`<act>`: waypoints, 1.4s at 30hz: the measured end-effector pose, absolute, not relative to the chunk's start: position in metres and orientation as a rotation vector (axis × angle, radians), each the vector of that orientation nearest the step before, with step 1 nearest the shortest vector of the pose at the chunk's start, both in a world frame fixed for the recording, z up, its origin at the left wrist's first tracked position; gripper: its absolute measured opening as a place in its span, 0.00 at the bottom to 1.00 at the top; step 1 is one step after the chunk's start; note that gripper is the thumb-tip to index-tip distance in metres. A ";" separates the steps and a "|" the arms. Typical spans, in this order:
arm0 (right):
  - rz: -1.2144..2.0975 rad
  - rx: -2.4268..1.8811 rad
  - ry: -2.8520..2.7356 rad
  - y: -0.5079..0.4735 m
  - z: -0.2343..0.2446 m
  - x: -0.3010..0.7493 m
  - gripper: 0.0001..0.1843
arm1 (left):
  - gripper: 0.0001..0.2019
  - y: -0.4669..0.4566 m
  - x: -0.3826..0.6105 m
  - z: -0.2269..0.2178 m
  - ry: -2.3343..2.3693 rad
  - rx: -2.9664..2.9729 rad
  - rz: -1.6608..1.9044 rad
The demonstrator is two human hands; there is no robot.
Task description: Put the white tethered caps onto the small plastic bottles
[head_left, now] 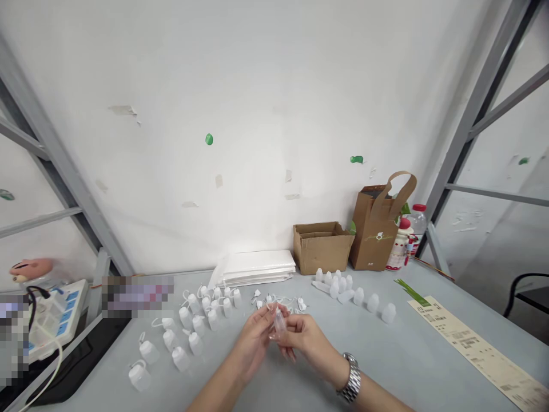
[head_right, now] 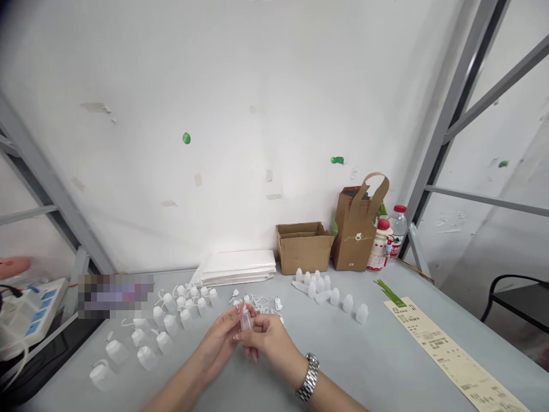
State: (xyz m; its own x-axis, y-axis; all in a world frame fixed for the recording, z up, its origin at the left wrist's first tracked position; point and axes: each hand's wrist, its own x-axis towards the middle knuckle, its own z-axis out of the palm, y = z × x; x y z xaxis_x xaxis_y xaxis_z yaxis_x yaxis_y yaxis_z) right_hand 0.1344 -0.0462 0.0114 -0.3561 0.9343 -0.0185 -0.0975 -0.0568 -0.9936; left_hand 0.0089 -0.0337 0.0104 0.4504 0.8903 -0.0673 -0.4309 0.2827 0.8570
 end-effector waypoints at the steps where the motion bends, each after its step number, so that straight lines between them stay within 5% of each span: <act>1: 1.596 -0.930 -1.335 -0.047 0.013 0.136 0.14 | 0.13 -0.033 0.009 0.010 0.603 0.906 0.954; 8: 1.762 -0.790 -1.169 -0.048 0.017 0.141 0.14 | 0.14 -0.031 0.005 0.013 0.766 0.990 1.049; 19: 0.979 -1.189 -1.617 -0.052 0.008 0.136 0.09 | 0.17 -0.025 0.001 0.010 0.818 1.056 1.106; 25: 0.916 -1.150 -1.821 -0.039 0.018 0.156 0.10 | 0.16 -0.028 0.004 0.014 0.931 1.074 1.194; 33: 0.545 -1.522 -1.622 0.003 -0.005 0.204 0.10 | 0.34 -0.025 0.001 0.010 1.010 1.022 1.299; 42: 0.564 -1.615 -1.697 -0.001 -0.013 0.199 0.07 | 0.23 -0.030 0.003 0.008 1.031 1.101 1.311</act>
